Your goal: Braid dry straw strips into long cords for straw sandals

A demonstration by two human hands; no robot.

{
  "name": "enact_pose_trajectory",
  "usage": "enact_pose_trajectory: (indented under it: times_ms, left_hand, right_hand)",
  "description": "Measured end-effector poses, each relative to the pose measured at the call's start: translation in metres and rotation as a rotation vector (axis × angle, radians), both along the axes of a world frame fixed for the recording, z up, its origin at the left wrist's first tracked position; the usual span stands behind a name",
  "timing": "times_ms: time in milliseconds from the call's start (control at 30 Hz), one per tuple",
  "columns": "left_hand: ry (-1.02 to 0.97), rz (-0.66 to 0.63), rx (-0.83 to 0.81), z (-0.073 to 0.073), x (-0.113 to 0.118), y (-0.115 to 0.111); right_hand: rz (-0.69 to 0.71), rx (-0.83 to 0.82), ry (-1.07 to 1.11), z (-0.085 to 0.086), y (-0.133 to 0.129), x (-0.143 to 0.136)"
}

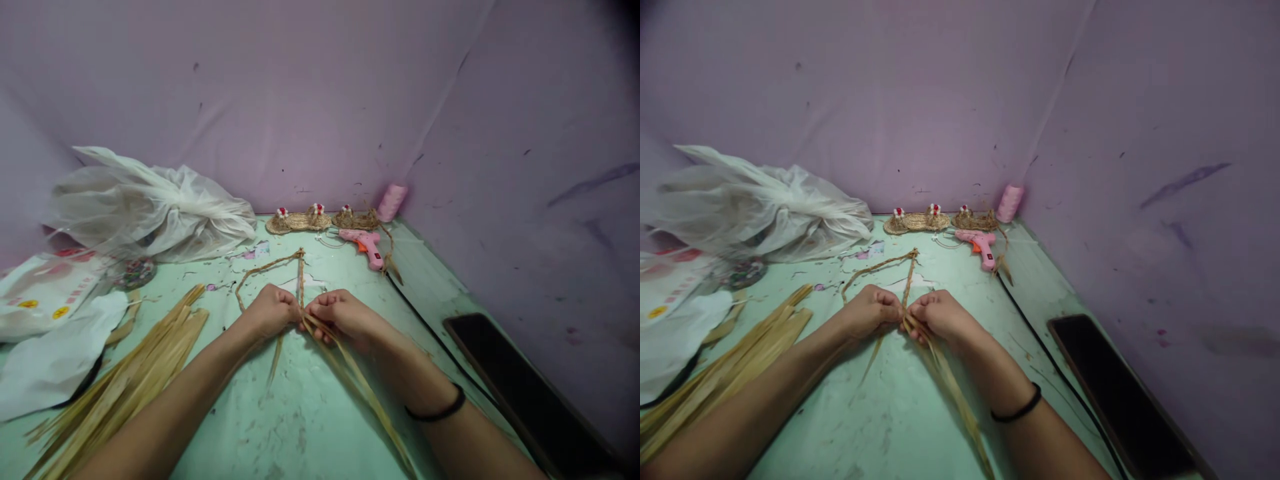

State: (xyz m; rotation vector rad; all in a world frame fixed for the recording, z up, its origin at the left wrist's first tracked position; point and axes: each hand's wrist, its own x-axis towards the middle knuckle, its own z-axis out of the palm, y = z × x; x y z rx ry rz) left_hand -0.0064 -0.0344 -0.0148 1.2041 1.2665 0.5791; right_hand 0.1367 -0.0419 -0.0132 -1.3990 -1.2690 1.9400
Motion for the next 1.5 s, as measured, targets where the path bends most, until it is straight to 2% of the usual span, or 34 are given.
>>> enact_pose_trajectory:
  times_ms: [67,133,333,467,600,733,867,1067,1233,1367,1500]
  left_hand:
    - [-0.021,0.003,-0.005,0.002,-0.001,-0.001]
    - [-0.033,0.025,-0.033,0.005,-0.002,-0.002]
    - [-0.096,0.093,-0.063,0.005,-0.001,-0.004]
    - [-0.102,0.097,-0.024,0.002,0.001,-0.006]
    - [-0.083,0.062,0.026,0.002,0.002,-0.008]
    - [0.015,-0.053,0.087,0.003,-0.001,-0.006]
    - [0.040,-0.168,0.010,0.004,-0.005,-0.002]
    - [0.142,-0.083,0.049,0.004,-0.003,0.000]
    - [0.136,-0.029,0.050,0.002,0.000,-0.002]
    - [0.230,-0.106,0.146,0.004,-0.004,-0.004]
    - [0.395,-0.196,0.219,0.017,-0.010,-0.004]
  right_hand:
    - [0.007,-0.085,0.099,0.005,0.001,0.005]
    - [-0.017,-0.078,0.145,0.004,0.001,0.007]
    - [-0.188,0.092,0.047,-0.001,0.000,0.000]
    - [-0.238,0.021,0.060,0.005,-0.005,-0.009]
    - [-0.166,-0.104,0.103,0.006,-0.007,-0.009]
    - [-0.129,-0.036,0.028,-0.001,-0.003,-0.002]
    - [-0.139,0.080,-0.015,-0.009,0.001,0.001]
    - [-0.181,0.074,0.015,-0.010,0.000,-0.001]
    - [-0.131,0.075,0.088,-0.007,-0.002,0.001]
    - [-0.169,0.111,-0.008,-0.012,0.000,-0.001]
    - [-0.167,0.154,-0.081,-0.017,0.000,-0.005]
